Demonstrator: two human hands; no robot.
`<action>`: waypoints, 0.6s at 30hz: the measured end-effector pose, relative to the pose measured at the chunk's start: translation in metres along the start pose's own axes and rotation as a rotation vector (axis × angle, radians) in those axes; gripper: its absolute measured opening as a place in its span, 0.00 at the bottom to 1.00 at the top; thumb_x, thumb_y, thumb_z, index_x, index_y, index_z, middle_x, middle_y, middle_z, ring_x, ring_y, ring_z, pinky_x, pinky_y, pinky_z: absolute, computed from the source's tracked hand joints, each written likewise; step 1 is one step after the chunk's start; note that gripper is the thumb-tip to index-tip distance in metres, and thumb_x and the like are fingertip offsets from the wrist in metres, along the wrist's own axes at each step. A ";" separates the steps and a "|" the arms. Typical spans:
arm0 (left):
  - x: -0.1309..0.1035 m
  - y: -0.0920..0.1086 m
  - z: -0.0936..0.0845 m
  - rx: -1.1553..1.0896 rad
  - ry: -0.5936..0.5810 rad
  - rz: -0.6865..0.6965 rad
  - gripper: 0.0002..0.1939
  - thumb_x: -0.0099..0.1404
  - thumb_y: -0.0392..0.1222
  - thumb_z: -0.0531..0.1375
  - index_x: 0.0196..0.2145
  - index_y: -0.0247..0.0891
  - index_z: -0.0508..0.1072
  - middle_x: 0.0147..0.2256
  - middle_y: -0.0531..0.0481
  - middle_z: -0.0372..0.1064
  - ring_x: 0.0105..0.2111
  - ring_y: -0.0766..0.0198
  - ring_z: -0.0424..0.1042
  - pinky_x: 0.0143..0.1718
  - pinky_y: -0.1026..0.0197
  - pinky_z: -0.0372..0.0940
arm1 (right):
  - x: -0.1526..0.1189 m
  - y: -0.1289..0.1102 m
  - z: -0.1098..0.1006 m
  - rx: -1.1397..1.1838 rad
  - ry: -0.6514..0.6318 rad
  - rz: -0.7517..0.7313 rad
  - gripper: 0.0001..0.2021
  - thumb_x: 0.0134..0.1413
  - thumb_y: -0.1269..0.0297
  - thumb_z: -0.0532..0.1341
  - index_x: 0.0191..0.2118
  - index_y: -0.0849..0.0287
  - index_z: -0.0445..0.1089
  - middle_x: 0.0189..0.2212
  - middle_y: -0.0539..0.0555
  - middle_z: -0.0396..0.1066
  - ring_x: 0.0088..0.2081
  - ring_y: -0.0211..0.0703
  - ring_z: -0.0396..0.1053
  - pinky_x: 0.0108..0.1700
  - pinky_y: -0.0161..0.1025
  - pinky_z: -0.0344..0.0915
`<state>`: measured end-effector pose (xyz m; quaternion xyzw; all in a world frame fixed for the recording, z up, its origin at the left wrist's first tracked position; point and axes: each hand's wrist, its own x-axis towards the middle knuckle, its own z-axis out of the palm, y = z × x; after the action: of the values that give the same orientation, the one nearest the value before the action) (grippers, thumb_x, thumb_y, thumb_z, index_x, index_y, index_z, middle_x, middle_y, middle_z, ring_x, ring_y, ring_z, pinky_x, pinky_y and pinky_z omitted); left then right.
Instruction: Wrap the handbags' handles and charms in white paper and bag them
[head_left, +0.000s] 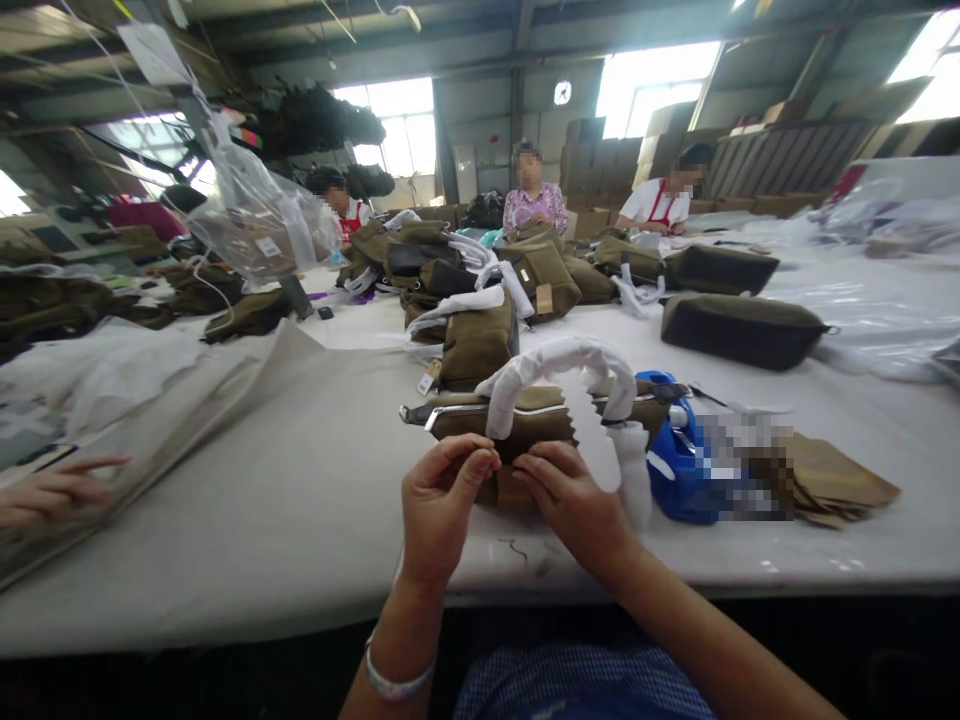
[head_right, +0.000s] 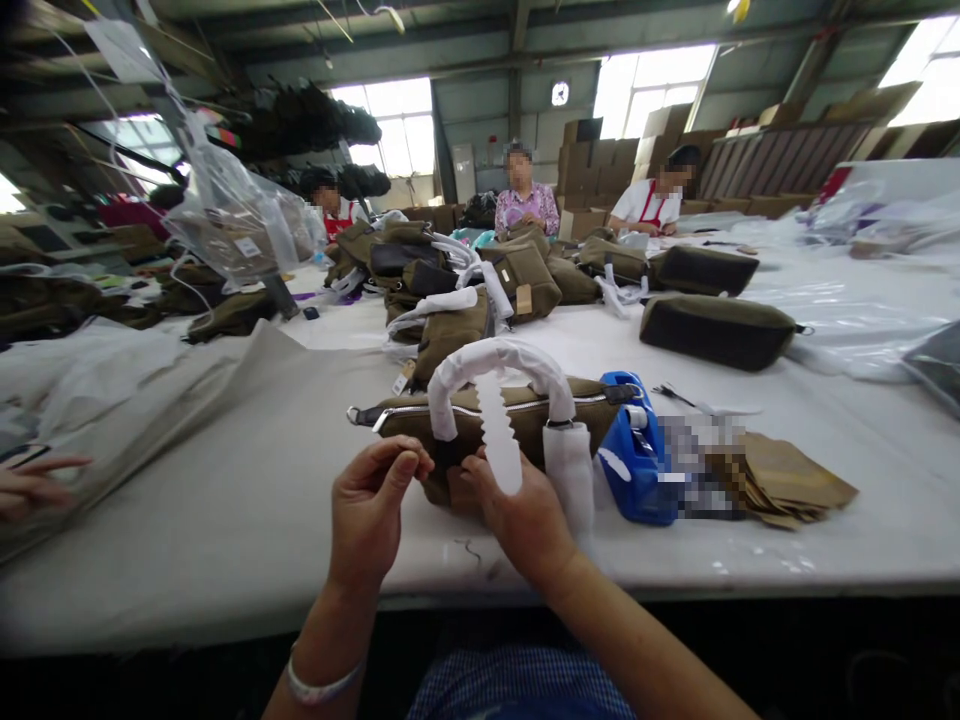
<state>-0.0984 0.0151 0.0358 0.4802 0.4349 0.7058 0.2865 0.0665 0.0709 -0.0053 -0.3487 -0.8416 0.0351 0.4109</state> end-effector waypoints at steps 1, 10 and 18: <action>0.000 0.001 0.000 0.038 -0.009 0.018 0.04 0.67 0.42 0.66 0.38 0.41 0.81 0.32 0.53 0.76 0.31 0.69 0.74 0.36 0.69 0.69 | 0.001 0.001 0.001 0.003 0.002 -0.001 0.12 0.68 0.62 0.58 0.45 0.57 0.78 0.40 0.59 0.77 0.44 0.50 0.76 0.49 0.45 0.75; -0.003 0.008 0.007 0.332 -0.136 0.017 0.10 0.69 0.42 0.63 0.46 0.42 0.81 0.39 0.49 0.78 0.39 0.62 0.76 0.43 0.63 0.71 | 0.009 -0.009 -0.011 0.183 0.165 0.064 0.07 0.64 0.65 0.62 0.42 0.53 0.79 0.40 0.56 0.78 0.42 0.47 0.77 0.47 0.44 0.76; -0.005 0.010 0.010 0.433 -0.122 0.116 0.05 0.68 0.39 0.64 0.40 0.42 0.81 0.40 0.50 0.79 0.40 0.63 0.77 0.45 0.63 0.70 | 0.019 -0.015 -0.029 0.601 0.119 0.385 0.06 0.59 0.59 0.67 0.39 0.55 0.77 0.37 0.53 0.76 0.31 0.41 0.73 0.33 0.37 0.73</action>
<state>-0.0866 0.0096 0.0445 0.5965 0.5297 0.5809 0.1617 0.0709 0.0645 0.0316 -0.3659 -0.6873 0.3373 0.5291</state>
